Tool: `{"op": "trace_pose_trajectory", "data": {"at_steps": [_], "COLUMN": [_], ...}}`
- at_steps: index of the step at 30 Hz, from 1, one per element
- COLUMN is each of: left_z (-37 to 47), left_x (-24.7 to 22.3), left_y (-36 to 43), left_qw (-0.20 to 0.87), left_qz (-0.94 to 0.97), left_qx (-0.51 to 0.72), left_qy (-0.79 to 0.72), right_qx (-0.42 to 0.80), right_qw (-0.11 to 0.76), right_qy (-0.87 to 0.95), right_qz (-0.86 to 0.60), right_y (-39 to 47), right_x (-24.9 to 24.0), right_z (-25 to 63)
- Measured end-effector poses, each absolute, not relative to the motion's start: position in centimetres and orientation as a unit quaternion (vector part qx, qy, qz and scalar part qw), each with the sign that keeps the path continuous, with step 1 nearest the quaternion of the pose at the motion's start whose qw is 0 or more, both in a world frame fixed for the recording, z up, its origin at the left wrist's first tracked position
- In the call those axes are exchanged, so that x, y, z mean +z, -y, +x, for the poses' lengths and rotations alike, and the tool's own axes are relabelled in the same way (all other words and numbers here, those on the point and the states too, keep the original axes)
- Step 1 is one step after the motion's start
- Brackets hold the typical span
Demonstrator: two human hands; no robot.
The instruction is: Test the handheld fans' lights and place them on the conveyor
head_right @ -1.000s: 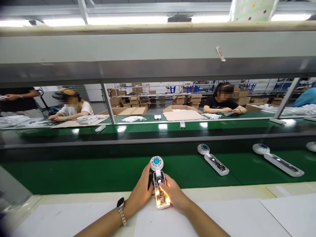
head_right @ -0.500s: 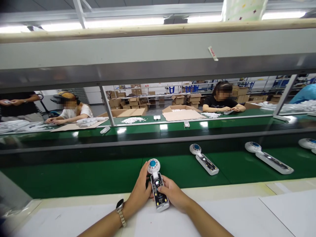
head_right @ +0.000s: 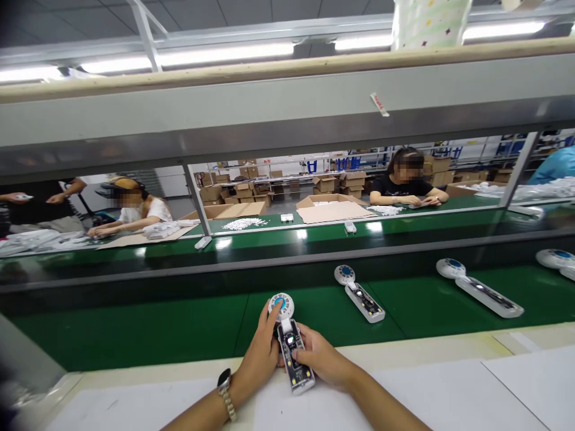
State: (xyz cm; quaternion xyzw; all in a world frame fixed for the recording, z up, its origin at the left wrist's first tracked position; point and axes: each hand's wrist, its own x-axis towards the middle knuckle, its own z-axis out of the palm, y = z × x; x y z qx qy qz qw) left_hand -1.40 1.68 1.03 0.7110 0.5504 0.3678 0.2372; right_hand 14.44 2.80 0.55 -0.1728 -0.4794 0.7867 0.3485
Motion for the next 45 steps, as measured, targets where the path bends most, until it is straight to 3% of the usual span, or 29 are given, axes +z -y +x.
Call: {"op": "trace_pose_trajectory", "data": {"at_steps": [29, 45], "left_z": [-1.1, -2.1], "left_x": [1.5, -0.1], "left_y": [-1.3, -3.0], "left_qw": [0.226, 0.266], "left_qz": [0.715, 0.67], "left_qx": [0.359, 0.403], "left_qy": [-0.556, -0.563], "right_qx": [0.79, 0.776], "right_qw": [0.356, 0.364], "right_qy": [0.471, 0.454], "right_qz": [-0.161, -0.244], "right_y": [-2.8, -2.3], "right_x": [0.5, 1.2], "right_z": [14.3, 14.1]}}
